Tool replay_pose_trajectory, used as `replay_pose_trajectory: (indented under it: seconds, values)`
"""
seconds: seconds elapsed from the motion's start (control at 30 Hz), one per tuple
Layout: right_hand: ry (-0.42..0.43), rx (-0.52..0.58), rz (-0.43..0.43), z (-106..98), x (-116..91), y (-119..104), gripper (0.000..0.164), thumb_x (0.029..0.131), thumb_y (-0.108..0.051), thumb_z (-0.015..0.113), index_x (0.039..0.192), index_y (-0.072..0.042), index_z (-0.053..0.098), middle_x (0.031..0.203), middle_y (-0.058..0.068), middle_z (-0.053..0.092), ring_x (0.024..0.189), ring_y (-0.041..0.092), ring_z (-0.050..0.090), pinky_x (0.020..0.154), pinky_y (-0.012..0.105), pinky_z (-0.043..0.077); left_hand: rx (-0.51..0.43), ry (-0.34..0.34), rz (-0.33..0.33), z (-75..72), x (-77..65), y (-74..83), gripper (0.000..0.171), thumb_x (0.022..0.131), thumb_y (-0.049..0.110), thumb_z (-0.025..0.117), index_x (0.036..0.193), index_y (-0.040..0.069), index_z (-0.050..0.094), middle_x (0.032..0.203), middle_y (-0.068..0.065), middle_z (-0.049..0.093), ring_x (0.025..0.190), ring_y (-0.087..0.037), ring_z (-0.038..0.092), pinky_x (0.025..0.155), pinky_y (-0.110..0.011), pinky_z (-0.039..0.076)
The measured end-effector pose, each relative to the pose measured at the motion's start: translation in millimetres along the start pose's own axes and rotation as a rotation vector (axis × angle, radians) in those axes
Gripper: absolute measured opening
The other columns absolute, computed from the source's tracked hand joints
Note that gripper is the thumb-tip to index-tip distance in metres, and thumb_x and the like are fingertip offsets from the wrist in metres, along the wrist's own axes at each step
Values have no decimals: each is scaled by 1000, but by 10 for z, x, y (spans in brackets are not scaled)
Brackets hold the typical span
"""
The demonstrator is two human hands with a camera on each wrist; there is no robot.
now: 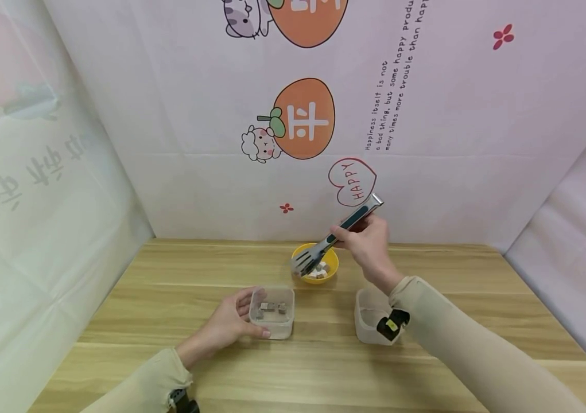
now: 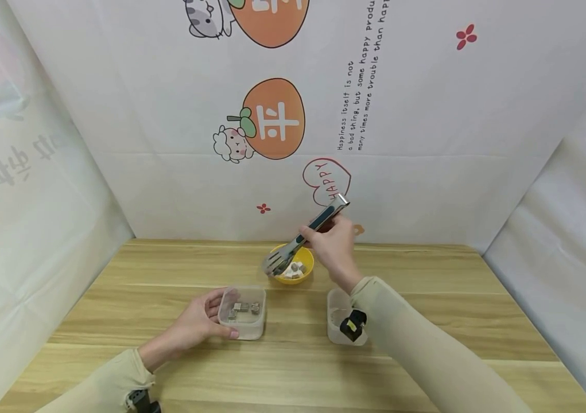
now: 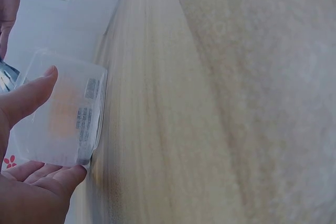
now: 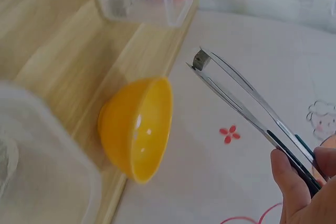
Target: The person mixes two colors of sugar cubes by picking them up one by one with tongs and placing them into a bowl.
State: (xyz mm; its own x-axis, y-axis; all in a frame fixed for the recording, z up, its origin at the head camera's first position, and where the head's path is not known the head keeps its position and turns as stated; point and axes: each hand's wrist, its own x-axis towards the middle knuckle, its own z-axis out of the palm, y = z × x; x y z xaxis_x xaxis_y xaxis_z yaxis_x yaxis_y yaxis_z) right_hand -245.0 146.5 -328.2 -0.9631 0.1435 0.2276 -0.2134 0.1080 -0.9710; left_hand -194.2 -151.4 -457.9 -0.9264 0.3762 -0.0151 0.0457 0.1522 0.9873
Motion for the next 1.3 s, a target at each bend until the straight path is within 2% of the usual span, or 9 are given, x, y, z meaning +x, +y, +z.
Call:
replay_pose_trajectory:
  seconds: [0.23, 0.53, 0.63, 0.73, 0.87, 1.03, 1.17, 1.3]
  values:
    - [76, -138, 10, -171, 166, 128, 29, 92, -3, 80, 111, 10, 63, 98, 18, 66, 81, 26, 73, 70, 28, 66, 1, -7, 9, 0, 5, -9, 102, 72, -3, 94, 156, -10, 37, 157, -28, 45, 144, -44, 45, 118, -43, 41]
    - [94, -241, 2, -240, 205, 212, 25, 92, -6, 80, 107, 5, 64, 99, 20, 67, 94, 42, 71, 68, 25, 65, -9, -8, 10, 6, 0, 1, 102, 72, -4, 94, 156, -11, 36, 157, -28, 45, 144, -44, 45, 117, -43, 43]
    - [98, -260, -16, -233, 195, 209, 25, 92, -6, 81, 106, 4, 64, 98, 20, 68, 90, 40, 71, 67, 24, 65, -3, -4, 7, 5, -2, 4, 102, 72, -4, 94, 156, -10, 36, 157, -28, 45, 144, -44, 45, 117, -45, 42]
    - [92, -269, -57, -213, 162, 175, 24, 91, -7, 82, 105, 3, 65, 95, 18, 68, 81, 32, 70, 64, 25, 65, 0, -2, 4, 7, -6, 8, 102, 72, -4, 94, 156, -10, 36, 157, -28, 45, 144, -44, 45, 118, -45, 41]
    - [61, -277, -149, -150, 62, 72, 21, 91, -6, 82, 103, 2, 67, 91, 16, 70, 75, 26, 67, 60, 26, 62, -5, 0, -3, 10, -6, 5, 103, 72, -3, 94, 157, -9, 36, 158, -27, 45, 144, -44, 45, 118, -45, 41]
    - [10, -285, -253, -13, -107, -105, 19, 89, -5, 84, 101, 0, 70, 89, 13, 72, 74, 26, 67, 59, 24, 59, -15, 2, 2, 11, -6, -12, 103, 71, -4, 94, 156, -10, 36, 157, -28, 46, 143, -44, 46, 117, -45, 42]
    - [-57, -263, -284, 119, -265, -211, 20, 88, -5, 85, 101, -2, 70, 89, 10, 73, 75, 26, 69, 63, 27, 60, -18, -4, 6, 4, -1, -28, 104, 71, -4, 94, 157, -10, 35, 157, -28, 46, 143, -44, 46, 118, -45, 41]
    - [-134, -260, -308, 257, -417, -218, 20, 87, -5, 86, 100, -5, 70, 87, 6, 74, 75, 22, 69, 67, 32, 58, -19, -10, 6, -10, 9, -39, 104, 72, -3, 94, 157, -9, 35, 157, -28, 46, 143, -44, 47, 118, -46, 41]
